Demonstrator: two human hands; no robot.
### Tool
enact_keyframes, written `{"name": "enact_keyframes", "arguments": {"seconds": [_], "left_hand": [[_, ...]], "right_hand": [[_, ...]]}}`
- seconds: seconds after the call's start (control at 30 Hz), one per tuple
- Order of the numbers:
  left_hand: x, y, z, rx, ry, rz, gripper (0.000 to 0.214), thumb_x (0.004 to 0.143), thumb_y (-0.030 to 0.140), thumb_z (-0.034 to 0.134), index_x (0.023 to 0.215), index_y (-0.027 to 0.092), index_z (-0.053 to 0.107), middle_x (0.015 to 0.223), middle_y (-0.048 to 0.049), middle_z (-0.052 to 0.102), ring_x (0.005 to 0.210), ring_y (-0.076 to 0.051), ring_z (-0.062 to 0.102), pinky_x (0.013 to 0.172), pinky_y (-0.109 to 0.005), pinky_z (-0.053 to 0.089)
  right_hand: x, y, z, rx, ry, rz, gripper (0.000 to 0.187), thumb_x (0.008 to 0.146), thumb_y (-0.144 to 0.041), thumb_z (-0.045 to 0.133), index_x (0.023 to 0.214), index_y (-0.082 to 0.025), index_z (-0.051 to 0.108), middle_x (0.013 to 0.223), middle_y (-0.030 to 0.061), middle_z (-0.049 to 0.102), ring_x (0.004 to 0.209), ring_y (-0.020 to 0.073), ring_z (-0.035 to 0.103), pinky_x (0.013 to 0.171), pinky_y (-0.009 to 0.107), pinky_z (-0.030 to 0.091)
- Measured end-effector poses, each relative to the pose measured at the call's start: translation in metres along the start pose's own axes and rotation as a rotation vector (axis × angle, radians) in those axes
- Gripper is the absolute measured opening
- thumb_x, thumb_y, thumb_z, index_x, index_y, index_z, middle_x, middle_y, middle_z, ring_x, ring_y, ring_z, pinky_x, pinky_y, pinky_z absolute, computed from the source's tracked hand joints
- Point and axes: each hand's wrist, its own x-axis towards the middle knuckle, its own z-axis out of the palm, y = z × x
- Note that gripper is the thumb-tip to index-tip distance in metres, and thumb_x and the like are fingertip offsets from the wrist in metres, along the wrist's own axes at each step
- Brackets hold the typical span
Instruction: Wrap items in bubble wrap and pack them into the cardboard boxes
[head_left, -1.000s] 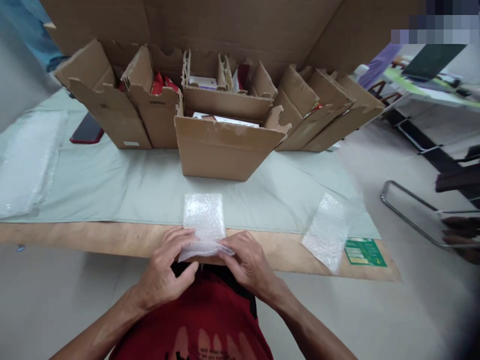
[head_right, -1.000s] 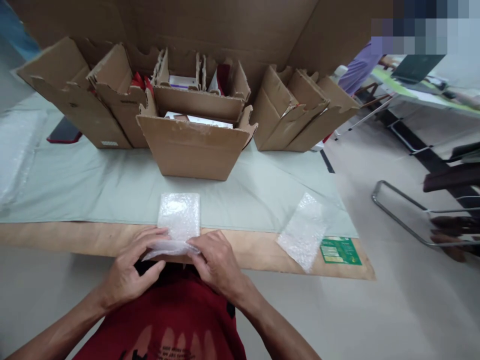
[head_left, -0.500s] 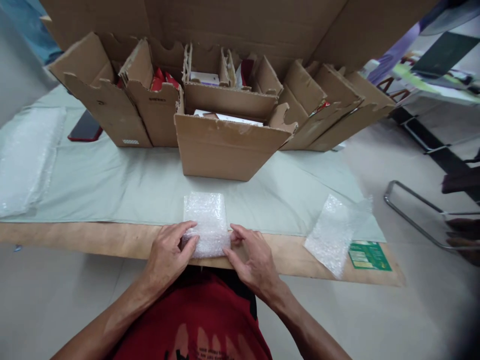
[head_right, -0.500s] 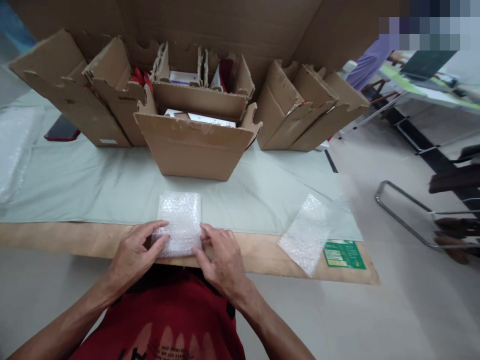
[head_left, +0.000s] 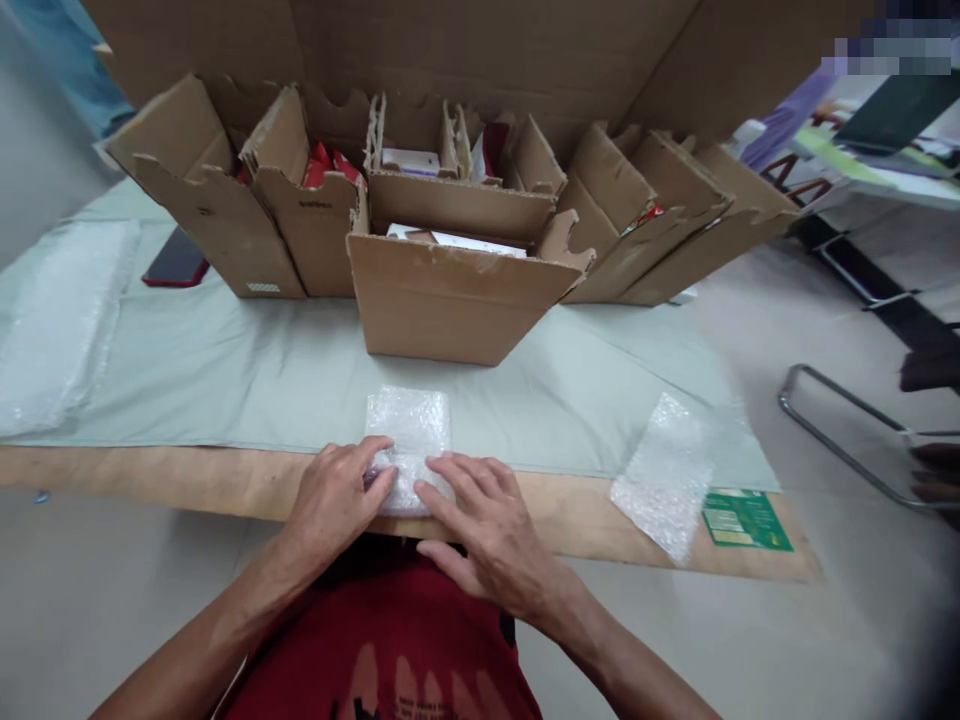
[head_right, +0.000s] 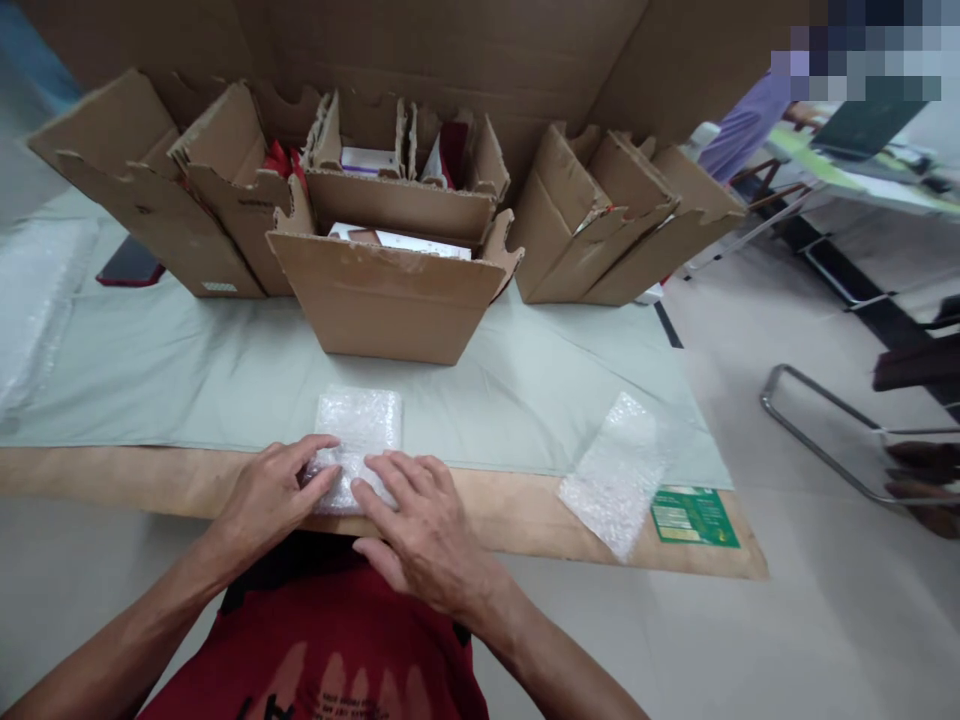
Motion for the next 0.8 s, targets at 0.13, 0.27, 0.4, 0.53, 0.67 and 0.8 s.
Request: {"name": "enact_keyframes", "arguments": {"seconds": [0.13,0.27,0.4,0.53,0.67,0.8], "left_hand": [[-0.001,-0.006,-0.003,-0.076,0.006,-0.077,0.032,0.09,0.041,0.059,0.112,0.021,0.072,0.068,0.0001,0.067,0.061,-0.02,0.062,0.065,-0.033,0.052],[-0.012,-0.016,-0.016,-0.287,0.113,-0.047,0.041,0.092,0.05,0.058,0.117,0.019,0.068,0.104,-0.0086,0.071,0.087,-0.021,0.07,0.082,-0.036,0.058],[-0.021,-0.017,-0.027,-0.339,0.033,0.046,0.061,0.086,0.041,0.065,0.142,0.024,0.052,0.144,-0.0126,0.06,0.128,-0.029,0.059,0.108,-0.047,0.05],[-0.017,-0.015,-0.019,-0.36,-0.066,0.006,0.069,0.084,0.03,0.061,0.151,0.024,0.042,0.132,-0.0108,0.068,0.122,-0.028,0.063,0.107,-0.051,0.049],[-0.008,-0.016,-0.008,-0.318,-0.014,-0.078,0.061,0.086,0.037,0.058,0.144,0.019,0.052,0.112,-0.0108,0.073,0.104,-0.028,0.068,0.092,-0.047,0.056],[-0.004,-0.018,-0.002,-0.226,0.163,-0.027,0.052,0.088,0.04,0.059,0.134,0.015,0.059,0.1,-0.0096,0.071,0.093,-0.026,0.067,0.089,-0.045,0.056]], "right_hand": [[0.011,0.004,0.004,0.026,-0.138,-0.061,0.032,0.1,-0.026,0.056,0.13,-0.014,0.06,0.131,0.0152,0.069,0.124,0.03,0.058,0.098,0.046,0.046],[0.023,0.013,0.002,0.157,-0.098,0.021,0.025,0.105,-0.022,0.048,0.122,-0.015,0.064,0.115,0.0109,0.076,0.106,0.0247,0.068,0.091,0.041,0.049],[0.032,0.018,-0.01,0.35,-0.156,0.167,0.027,0.104,-0.023,0.05,0.126,-0.019,0.067,0.112,0.0069,0.079,0.099,0.0215,0.072,0.091,0.038,0.052],[0.042,0.019,-0.019,0.505,-0.254,0.294,0.028,0.103,-0.026,0.051,0.124,-0.022,0.07,0.102,0.0048,0.079,0.087,0.0197,0.073,0.08,0.034,0.055],[0.05,0.02,-0.013,0.567,-0.236,0.378,0.027,0.103,-0.029,0.052,0.122,-0.022,0.071,0.108,0.005,0.079,0.09,0.0197,0.073,0.081,0.034,0.056],[0.06,0.024,0.003,0.318,-0.142,0.31,0.026,0.103,-0.029,0.053,0.121,-0.023,0.071,0.113,0.0072,0.077,0.1,0.0228,0.071,0.091,0.04,0.053]]}}
